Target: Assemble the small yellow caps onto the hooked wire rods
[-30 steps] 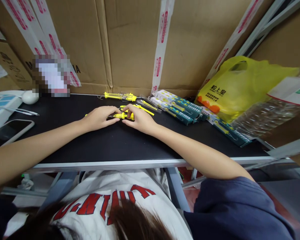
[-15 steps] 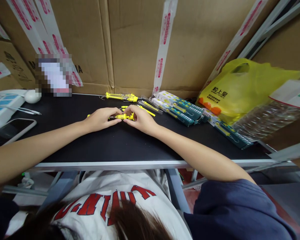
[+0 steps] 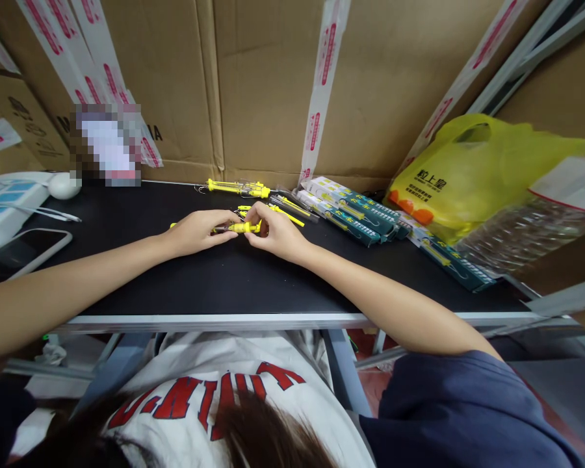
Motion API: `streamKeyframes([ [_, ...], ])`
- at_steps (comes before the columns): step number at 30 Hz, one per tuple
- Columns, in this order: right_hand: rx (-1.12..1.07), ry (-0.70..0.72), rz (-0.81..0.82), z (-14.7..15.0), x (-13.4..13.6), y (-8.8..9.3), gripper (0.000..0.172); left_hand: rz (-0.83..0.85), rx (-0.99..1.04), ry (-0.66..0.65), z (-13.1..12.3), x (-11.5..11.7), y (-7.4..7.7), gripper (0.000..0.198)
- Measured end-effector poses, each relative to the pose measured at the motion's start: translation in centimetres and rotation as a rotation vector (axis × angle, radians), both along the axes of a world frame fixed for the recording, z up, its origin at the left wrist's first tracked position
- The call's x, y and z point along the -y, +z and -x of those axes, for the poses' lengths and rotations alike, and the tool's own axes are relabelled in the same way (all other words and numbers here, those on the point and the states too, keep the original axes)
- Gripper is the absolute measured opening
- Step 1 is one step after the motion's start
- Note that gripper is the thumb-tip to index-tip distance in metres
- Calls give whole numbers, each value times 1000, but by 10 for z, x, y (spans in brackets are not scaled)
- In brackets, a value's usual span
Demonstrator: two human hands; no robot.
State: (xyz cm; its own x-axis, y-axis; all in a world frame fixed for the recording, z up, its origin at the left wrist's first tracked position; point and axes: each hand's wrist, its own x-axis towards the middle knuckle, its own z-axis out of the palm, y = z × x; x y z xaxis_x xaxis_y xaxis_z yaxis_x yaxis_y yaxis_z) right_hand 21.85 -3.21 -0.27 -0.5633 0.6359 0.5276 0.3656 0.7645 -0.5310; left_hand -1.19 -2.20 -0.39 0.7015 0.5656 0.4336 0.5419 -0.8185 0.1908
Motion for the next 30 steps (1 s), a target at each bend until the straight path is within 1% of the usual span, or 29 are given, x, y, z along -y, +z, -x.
streamKeyframes([
  [8, -25, -5, 11, 0, 0, 1, 21, 10, -25, 59, 1, 3, 3, 33],
  [15, -93, 24, 158, -1, -6, -5, 20, 26, -34, 35, 0, 4, 3, 32],
  [23, -71, 58, 79, 0, -6, -5, 24, 24, -42, 41, 1, 2, 1, 32],
  [30, -72, 119, 140, 0, -5, -7, 29, 7, -58, 47, 1, 3, -2, 38],
])
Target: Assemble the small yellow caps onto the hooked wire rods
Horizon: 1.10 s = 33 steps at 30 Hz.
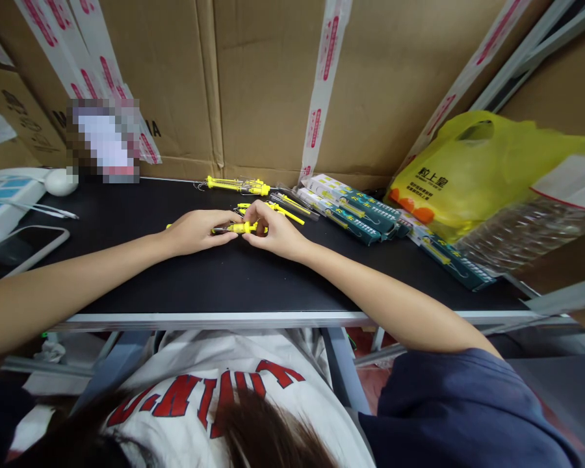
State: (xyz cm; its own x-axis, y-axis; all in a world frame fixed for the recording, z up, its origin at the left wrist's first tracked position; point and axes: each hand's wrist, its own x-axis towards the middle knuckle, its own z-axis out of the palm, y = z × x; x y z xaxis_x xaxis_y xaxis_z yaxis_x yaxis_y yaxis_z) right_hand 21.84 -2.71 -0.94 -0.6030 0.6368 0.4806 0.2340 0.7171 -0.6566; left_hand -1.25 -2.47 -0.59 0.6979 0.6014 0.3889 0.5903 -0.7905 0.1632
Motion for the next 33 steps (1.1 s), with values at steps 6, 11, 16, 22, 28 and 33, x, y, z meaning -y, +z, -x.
streamKeyframes([
  [6, 15, -7, -14, -1, -2, -2, 30, 3, -4, 8, -1, 1, 0, 42],
  [11, 48, -23, -56, -1, -2, -4, 28, 7, 6, 20, -2, 1, 0, 41],
  [16, 98, -33, -129, -2, -2, -4, 26, -10, -14, 11, -2, 2, 0, 41],
  [22, 186, -50, -241, -5, -1, 1, 21, -21, -60, 27, 0, 2, -1, 44],
  [28, 178, -44, -258, -5, -3, -1, 23, -35, -82, 24, 1, 1, -1, 47],
  [33, 108, -44, -211, -4, -2, -2, 27, -34, -60, 43, 0, 5, 3, 47],
])
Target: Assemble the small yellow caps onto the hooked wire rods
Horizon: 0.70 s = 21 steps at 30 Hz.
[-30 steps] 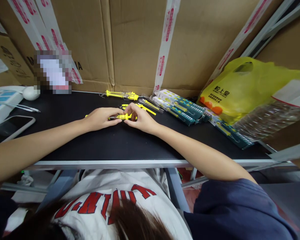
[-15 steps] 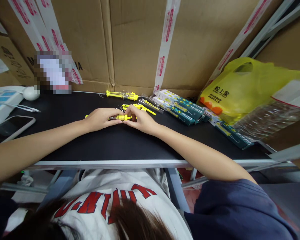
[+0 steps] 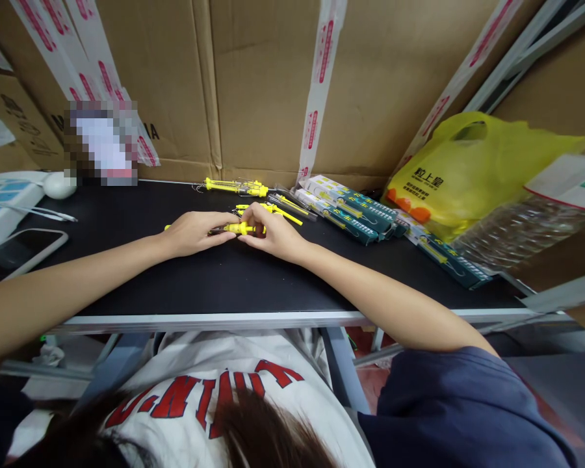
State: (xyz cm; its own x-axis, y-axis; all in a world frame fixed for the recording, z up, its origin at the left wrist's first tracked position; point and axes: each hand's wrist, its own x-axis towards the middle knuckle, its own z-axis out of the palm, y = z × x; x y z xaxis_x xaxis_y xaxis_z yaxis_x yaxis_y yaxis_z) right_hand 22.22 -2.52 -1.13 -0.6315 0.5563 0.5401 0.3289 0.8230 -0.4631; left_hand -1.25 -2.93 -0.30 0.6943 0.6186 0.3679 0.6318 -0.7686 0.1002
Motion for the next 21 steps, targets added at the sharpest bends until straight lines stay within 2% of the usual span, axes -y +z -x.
streamKeyframes([
  [10, -52, 23, 9, 3, 4, 1, 23, -69, 9, -20, -2, 0, 0, 34],
  [17, -49, 33, -48, 4, 7, 4, 20, -91, -9, -7, -2, 1, 1, 32],
  [21, -40, 37, -12, 3, 7, 5, 21, -77, -51, 9, -4, 6, 5, 32],
])
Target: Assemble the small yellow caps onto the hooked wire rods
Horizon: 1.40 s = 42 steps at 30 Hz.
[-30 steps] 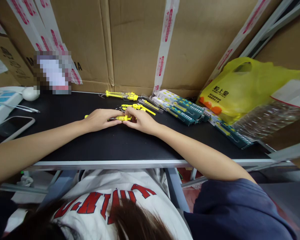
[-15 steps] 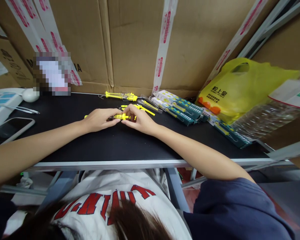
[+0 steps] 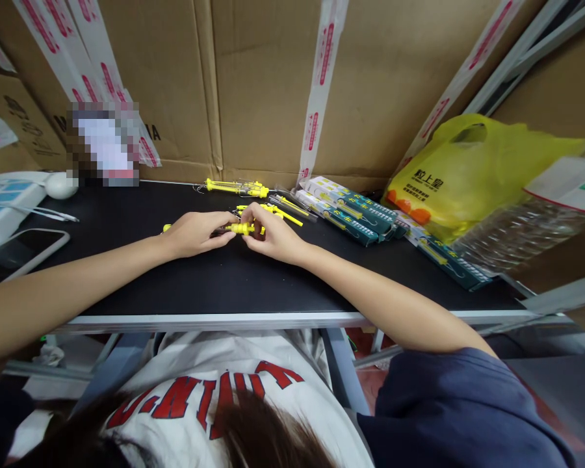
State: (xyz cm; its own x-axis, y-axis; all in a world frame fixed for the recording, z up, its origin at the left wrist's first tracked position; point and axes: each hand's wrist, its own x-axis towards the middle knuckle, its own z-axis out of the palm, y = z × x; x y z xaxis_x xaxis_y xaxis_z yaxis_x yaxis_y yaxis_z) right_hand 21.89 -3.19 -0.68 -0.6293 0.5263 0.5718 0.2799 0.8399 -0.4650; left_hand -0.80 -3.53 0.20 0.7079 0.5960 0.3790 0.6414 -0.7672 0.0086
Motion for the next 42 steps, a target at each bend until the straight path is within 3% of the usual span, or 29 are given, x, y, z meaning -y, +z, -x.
streamKeyframes([
  [4, 27, -4, 13, -2, -3, -1, 24, 7, -60, -2, 1, 0, 0, 37],
  [9, 89, 32, -2, -4, -6, -1, 15, 22, -111, -36, 4, -5, -5, 37],
  [19, 140, 99, 93, -8, -4, 12, 17, 25, -117, 0, 7, -8, -6, 39],
  [28, 77, 60, 36, -3, 1, 4, 16, -74, -49, -51, -3, 1, 0, 18],
  [33, 104, 65, 29, -2, 0, 4, 16, -28, -17, -86, -2, 2, 0, 23],
  [42, 107, 64, 41, -2, 0, 3, 20, -9, 0, 47, -9, 8, 5, 10],
])
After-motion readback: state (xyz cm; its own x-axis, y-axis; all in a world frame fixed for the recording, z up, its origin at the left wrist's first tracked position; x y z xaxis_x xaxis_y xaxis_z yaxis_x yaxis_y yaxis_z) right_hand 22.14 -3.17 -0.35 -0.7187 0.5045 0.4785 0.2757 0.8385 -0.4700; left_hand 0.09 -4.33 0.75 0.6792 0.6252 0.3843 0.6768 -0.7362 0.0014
